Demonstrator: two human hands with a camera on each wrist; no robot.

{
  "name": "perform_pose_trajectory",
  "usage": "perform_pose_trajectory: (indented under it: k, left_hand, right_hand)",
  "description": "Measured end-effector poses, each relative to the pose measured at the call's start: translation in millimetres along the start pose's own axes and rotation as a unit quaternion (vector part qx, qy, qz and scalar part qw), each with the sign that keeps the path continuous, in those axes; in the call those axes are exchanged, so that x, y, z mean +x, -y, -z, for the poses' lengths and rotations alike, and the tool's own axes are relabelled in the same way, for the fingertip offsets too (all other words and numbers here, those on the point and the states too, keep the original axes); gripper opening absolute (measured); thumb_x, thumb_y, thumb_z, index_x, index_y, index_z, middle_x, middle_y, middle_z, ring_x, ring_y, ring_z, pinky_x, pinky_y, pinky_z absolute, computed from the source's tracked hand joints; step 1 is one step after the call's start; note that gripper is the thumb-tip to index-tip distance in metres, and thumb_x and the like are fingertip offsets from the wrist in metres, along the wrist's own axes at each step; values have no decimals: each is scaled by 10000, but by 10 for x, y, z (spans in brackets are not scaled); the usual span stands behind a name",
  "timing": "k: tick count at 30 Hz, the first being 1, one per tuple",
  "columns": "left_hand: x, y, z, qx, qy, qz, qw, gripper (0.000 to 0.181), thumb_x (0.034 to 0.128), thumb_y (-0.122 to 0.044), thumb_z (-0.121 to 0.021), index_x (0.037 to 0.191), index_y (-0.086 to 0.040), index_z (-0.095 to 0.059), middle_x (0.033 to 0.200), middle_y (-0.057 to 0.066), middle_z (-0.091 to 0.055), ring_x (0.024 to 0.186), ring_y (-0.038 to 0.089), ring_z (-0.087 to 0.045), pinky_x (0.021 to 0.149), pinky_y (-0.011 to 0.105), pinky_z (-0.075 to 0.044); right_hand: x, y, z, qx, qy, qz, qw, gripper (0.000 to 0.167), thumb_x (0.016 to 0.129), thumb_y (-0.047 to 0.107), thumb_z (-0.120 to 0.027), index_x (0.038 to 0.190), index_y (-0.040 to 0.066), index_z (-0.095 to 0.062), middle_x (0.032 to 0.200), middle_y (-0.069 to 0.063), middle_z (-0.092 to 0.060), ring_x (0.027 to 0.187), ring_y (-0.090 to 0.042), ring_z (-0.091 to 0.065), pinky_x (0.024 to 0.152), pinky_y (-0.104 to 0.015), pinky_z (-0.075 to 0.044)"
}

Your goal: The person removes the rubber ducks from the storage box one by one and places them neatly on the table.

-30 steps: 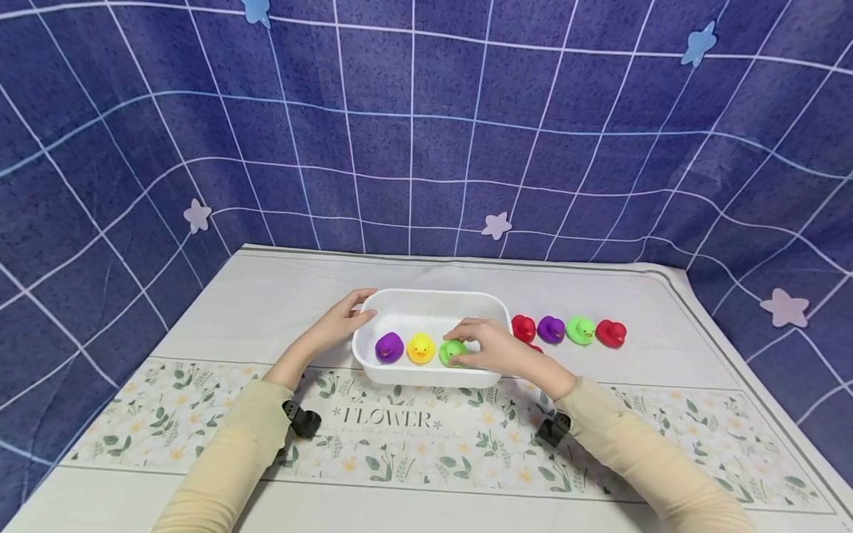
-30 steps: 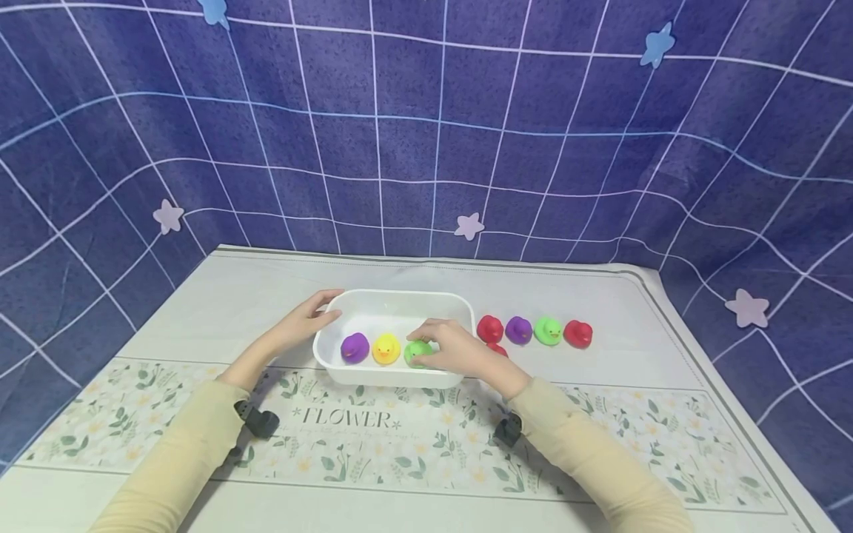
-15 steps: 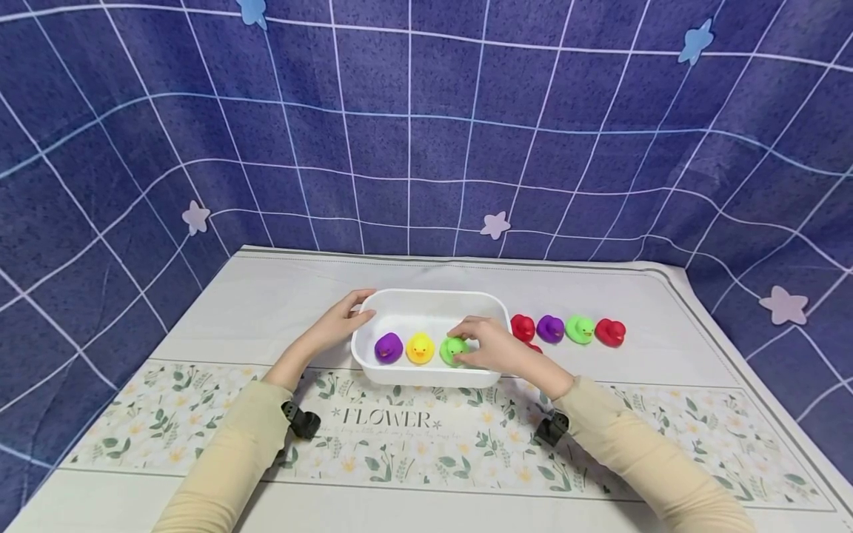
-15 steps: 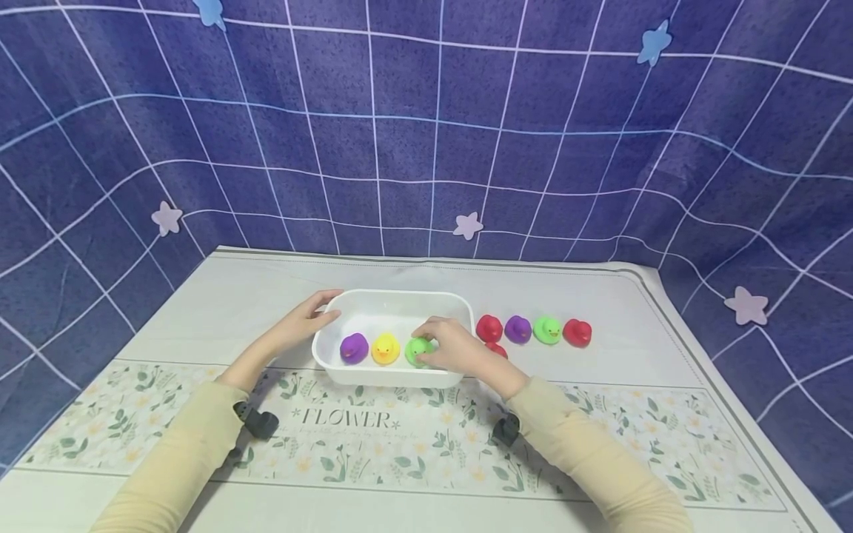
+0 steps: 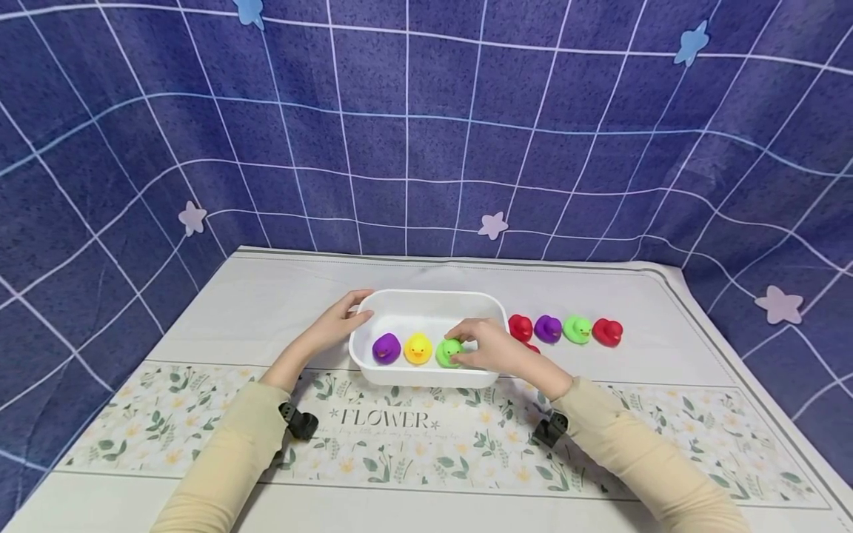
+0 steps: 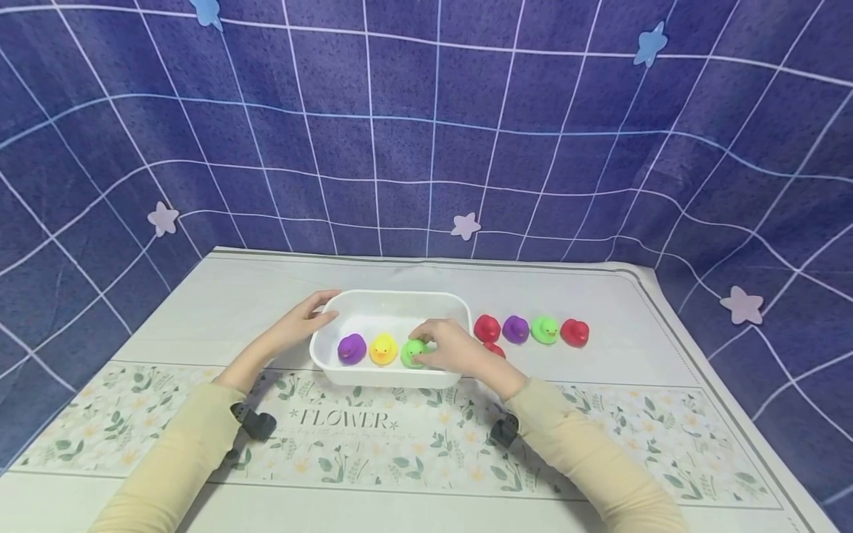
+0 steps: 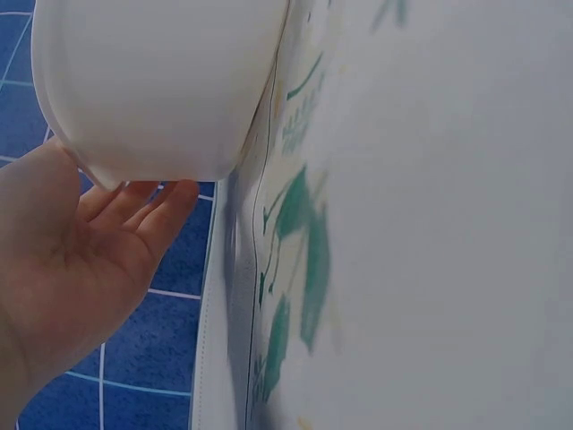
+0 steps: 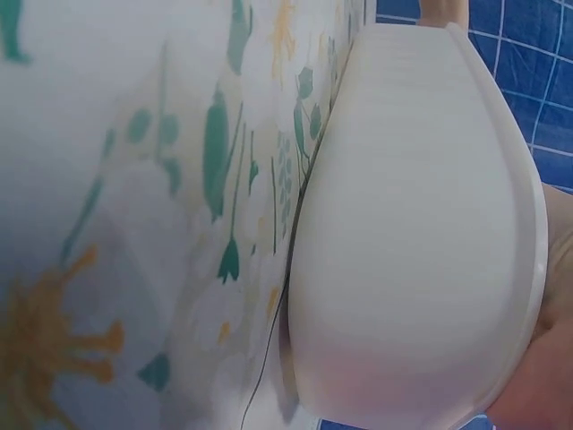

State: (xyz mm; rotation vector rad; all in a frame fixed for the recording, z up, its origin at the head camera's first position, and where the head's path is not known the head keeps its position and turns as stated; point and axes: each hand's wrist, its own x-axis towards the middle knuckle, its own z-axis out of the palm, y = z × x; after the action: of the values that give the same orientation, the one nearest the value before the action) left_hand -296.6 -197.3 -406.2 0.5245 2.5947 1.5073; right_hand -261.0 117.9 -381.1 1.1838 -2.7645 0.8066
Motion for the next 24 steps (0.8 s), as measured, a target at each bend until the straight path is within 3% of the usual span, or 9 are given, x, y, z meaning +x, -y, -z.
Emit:
perform_pose_trajectory:
  k: [16,24]
  left_hand:
    - [-8,-12,4,-174,52,-70,9998,545,977,-200,-499,1437,-3,-285,1422,270,-362,1200,447,-494,921,442,-525]
    - [6,5,-2,-203,41,-118,9997,549,979,-178,-493,1440,14,-268,1415,289,-357,1184,461,-498,906,466,-529]
  right_hand:
    - [-31,-1,37,143,-292,217,9992,364,799,204,-748,1122,54,-675,1003,-36,-686,946,-178,-633,846,-319,-549]
    - [-84,17,124,96,-531,224,9983,428,793,218,-753,1162,27,-651,1038,-60,-684,943,-195,-642,829,-385,-560]
